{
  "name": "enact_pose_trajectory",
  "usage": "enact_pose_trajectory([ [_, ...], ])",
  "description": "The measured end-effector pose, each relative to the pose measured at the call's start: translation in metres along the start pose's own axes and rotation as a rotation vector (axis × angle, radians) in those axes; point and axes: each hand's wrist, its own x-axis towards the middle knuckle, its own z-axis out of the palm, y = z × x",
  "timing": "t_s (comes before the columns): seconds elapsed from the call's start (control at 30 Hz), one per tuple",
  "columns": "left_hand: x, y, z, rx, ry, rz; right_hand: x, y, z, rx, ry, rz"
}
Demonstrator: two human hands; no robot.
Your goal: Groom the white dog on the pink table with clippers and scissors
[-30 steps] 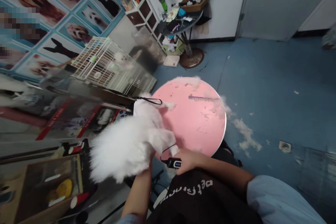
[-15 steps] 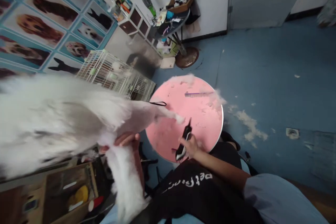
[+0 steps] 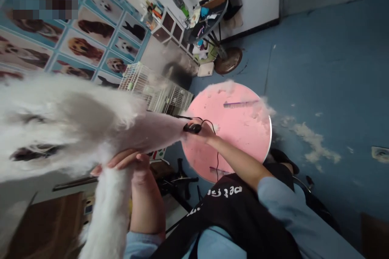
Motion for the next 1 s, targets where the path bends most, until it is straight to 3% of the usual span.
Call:
enact_pose_trajectory([
  [0.13, -0.004, 0.005, -0.003, 0.145, 0.05, 0.045, -0.017, 0.015, 0.016, -0.247, -0.165, -0.049],
  [0.3, -0.014, 0.007, -0.001, 0.018, -0.045, 0.044, -0.053, 0.024, 0.041, -0.445, -0.127, 0.104],
  [0.43, -0.013, 0.01, -0.004, -0.067, -0.284, 0.004, -0.046, 0.024, 0.067, -0.468, -0.148, 0.079],
  [0.53, -0.012, 0.013, -0.011, -0.136, -0.451, -0.053, -0.046, 0.024, 0.079, -0.574, -0.255, 0.228],
  [0.6, -0.012, 0.015, -0.018, -0.147, -0.519, -0.08, -0.054, 0.024, 0.084, -0.629, -0.302, 0.297],
  [0.67, -0.014, 0.017, -0.025, -0.134, -0.555, -0.06, -0.063, 0.023, 0.088, -0.632, -0.332, 0.231],
  [0.77, -0.017, 0.019, -0.034, -0.049, -0.445, 0.066, -0.062, 0.026, 0.088, -0.643, -0.367, 0.104],
  [0.87, -0.021, 0.02, -0.037, 0.087, -0.288, 0.187, -0.053, 0.033, 0.082, -0.717, -0.429, 0.16],
  [0.93, -0.023, 0.021, -0.036, 0.094, -0.277, 0.205, -0.054, 0.037, 0.078, -0.729, -0.446, 0.172],
  [1.0, -0.026, 0.022, -0.033, -0.003, -0.328, 0.136, -0.064, 0.038, 0.075, -0.665, -0.415, 0.078],
])
